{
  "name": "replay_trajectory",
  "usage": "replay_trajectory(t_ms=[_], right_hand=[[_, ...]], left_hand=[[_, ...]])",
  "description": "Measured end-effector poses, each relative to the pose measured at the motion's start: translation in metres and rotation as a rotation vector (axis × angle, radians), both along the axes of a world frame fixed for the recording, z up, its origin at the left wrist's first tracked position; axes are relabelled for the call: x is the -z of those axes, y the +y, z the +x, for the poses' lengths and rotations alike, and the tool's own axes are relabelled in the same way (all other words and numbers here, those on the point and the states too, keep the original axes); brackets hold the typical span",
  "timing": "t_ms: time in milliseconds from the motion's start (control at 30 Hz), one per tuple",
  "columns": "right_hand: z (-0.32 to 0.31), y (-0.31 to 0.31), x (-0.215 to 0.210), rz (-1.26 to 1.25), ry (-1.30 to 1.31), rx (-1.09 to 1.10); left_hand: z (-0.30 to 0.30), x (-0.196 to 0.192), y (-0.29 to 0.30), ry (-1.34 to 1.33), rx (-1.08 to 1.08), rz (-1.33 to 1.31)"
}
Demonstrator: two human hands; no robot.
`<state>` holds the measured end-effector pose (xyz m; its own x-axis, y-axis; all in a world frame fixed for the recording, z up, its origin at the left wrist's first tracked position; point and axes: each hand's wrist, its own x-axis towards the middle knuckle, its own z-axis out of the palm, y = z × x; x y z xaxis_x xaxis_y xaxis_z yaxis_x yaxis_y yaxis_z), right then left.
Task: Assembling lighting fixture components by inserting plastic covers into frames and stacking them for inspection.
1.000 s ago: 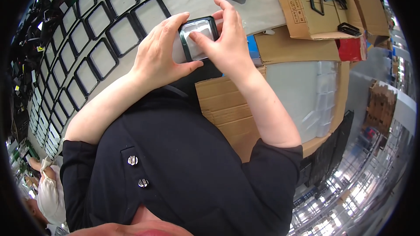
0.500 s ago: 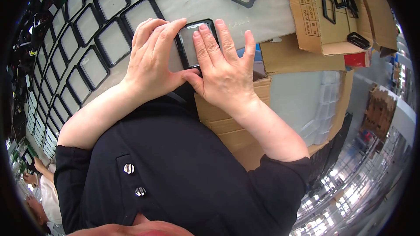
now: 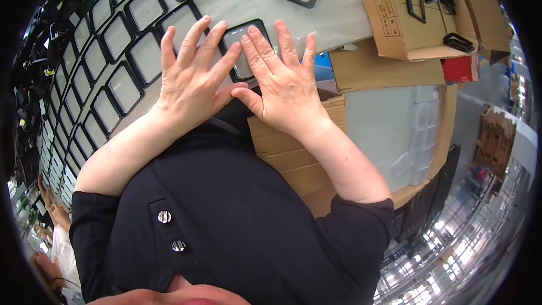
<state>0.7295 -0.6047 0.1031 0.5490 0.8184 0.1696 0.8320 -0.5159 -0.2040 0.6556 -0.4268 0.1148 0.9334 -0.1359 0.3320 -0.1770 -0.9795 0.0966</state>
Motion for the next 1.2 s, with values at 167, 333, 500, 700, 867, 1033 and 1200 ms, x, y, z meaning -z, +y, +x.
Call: replay_trajectory(t_ms=[167, 333, 500, 700, 867, 1033, 1200], right_hand=[[-0.004, 0.001, 0.008, 0.078, 0.083, 0.015], [0.001, -0.006, -0.025, 0.607, 0.113, 0.200], [-0.031, 0.002, -0.080, 0.931, 1.092, 0.232], [-0.045, 0.011, -0.103, 0.952, 1.045, 0.130], [-0.042, 0.023, -0.101, 0.934, 0.994, 0.119], [-0.003, 0.035, -0.077, 0.844, 1.088, 0.276], [0.069, 0.048, -0.068, 0.487, 0.635, 0.386]], left_hand=[[0.003, 0.000, 0.003, 0.048, 0.047, -0.108], [-0.006, -0.016, 0.016, -0.052, 0.116, -0.299], [-0.034, -0.083, 0.023, -0.262, 0.147, -0.199], [-0.049, -0.100, 0.027, -0.423, 0.119, -0.139], [-0.057, -0.096, 0.036, -0.391, 0.089, -0.119], [-0.061, -0.085, 0.040, -0.077, -0.050, -0.204], [-0.084, -0.082, 0.067, -0.080, -0.215, -0.154]])
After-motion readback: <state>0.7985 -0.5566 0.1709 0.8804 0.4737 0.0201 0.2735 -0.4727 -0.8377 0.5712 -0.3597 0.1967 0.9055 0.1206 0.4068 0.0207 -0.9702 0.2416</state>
